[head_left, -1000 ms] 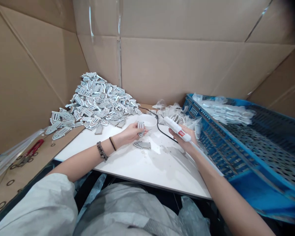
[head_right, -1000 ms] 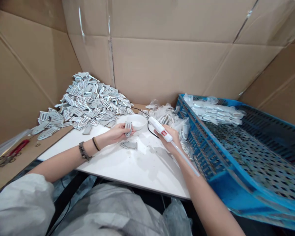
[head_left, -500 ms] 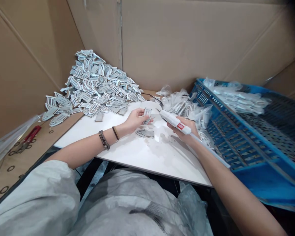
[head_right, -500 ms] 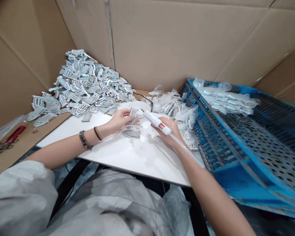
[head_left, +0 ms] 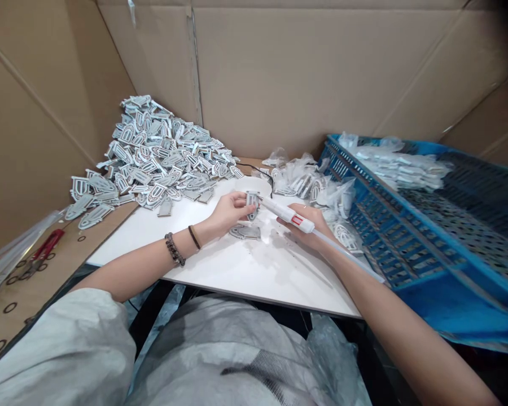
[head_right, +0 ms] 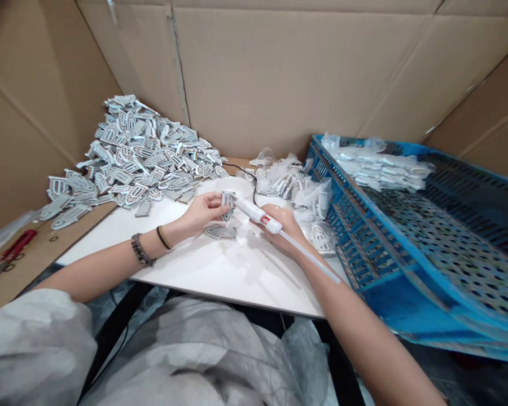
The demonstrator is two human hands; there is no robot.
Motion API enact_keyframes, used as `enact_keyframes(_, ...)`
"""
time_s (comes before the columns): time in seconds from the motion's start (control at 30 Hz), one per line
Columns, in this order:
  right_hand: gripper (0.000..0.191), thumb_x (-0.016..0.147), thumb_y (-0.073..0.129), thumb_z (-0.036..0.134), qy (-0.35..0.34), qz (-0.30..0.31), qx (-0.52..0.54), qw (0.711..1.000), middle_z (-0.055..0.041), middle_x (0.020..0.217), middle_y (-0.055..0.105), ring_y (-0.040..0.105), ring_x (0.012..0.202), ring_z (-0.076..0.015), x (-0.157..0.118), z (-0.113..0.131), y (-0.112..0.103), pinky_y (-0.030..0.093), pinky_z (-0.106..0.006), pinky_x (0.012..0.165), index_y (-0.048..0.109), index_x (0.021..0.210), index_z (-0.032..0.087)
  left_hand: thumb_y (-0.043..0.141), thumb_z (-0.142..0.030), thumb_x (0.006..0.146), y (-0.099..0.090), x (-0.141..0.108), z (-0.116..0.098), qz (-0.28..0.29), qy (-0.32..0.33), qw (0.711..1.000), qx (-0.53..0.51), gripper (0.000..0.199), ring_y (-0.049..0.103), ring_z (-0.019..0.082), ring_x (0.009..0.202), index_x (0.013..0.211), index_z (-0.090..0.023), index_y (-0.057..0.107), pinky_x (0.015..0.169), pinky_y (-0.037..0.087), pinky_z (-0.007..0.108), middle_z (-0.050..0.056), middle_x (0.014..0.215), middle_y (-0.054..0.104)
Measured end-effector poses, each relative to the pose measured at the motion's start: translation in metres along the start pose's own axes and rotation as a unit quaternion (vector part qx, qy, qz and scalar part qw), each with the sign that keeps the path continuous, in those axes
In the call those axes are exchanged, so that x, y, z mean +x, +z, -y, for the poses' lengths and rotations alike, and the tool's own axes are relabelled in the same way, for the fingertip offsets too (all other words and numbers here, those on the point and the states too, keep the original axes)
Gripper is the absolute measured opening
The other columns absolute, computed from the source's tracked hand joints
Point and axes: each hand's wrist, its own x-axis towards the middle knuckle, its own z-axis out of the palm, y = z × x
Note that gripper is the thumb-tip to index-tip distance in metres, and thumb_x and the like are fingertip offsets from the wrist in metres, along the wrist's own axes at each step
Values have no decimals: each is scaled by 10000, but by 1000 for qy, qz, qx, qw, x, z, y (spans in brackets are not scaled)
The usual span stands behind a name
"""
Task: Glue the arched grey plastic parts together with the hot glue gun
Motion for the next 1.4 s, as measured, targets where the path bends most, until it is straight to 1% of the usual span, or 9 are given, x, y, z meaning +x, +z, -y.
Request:
enact_keyframes(0.17,321,936,535,457,2,21,-2,1000,-39,736,639,579,629,-163,1,1,-1,397,-267,598,578,744,203,892,-203,668,-1,1,1,11,15,1000,2,367,654,112,639,919,-112,639,581,526,212,37,799,728)
enact_keyframes(0.27,339,932,531,462,4,20,-22,1000,-39,712,632,572,615,-160,1,1,-1,392,-269,595,572,719,202,894,-204,660,-1,1,1,8,21,1000,13,387,659,121,643,934,-114,637,562,528,214,42,815,730)
enact_keyframes(0.43,398,926,519,471,3,-8,-52,999,-27,606,567,523,552,-148,1,-3,3,358,-267,554,513,626,210,894,-211,652,-1,1,1,13,40,999,24,391,668,123,665,937,-111,646,571,526,201,56,836,741)
enact_keyframes(0.7,406,915,455,399,-24,-48,-82,995,-2,505,440,399,458,-128,1,-1,5,300,-267,507,383,555,224,899,-282,649,-5,4,4,27,78,996,45,438,700,159,729,969,-117,649,596,541,221,82,893,753)
enact_keyframes(0.83,377,892,443,383,-20,-72,-102,992,-6,511,441,418,465,-131,1,0,5,288,-266,504,363,558,228,892,-310,674,-5,4,7,26,71,996,54,434,720,184,762,974,-121,642,641,570,258,94,916,751)
enact_keyframes(1.0,294,852,460,327,-17,-66,-117,991,-10,537,479,456,483,-133,-1,1,5,293,-259,511,403,583,222,871,-277,716,-4,6,9,16,34,999,38,377,726,183,727,955,-121,625,641,582,271,80,840,741)
enact_keyframes(1.17,333,896,455,349,-19,-93,-99,991,-21,564,520,495,520,-142,1,5,7,323,-266,534,425,591,219,845,-267,750,-5,7,2,36,47,997,40,337,732,181,743,960,-119,626,676,579,271,79,822,740)
enact_keyframes(1.27,388,931,482,413,7,-117,-71,991,-25,585,547,516,540,-154,1,5,4,346,-277,543,438,596,221,837,-288,752,-9,8,1,40,56,996,63,346,727,177,731,949,-127,603,643,567,257,69,816,728)
enact_keyframes(1.4,458,921,543,525,101,-167,-24,980,-12,534,521,499,487,-166,0,-1,-6,340,-299,504,435,584,236,812,-317,756,-15,9,6,62,89,987,119,350,719,174,728,937,-149,564,597,540,233,54,815,707)
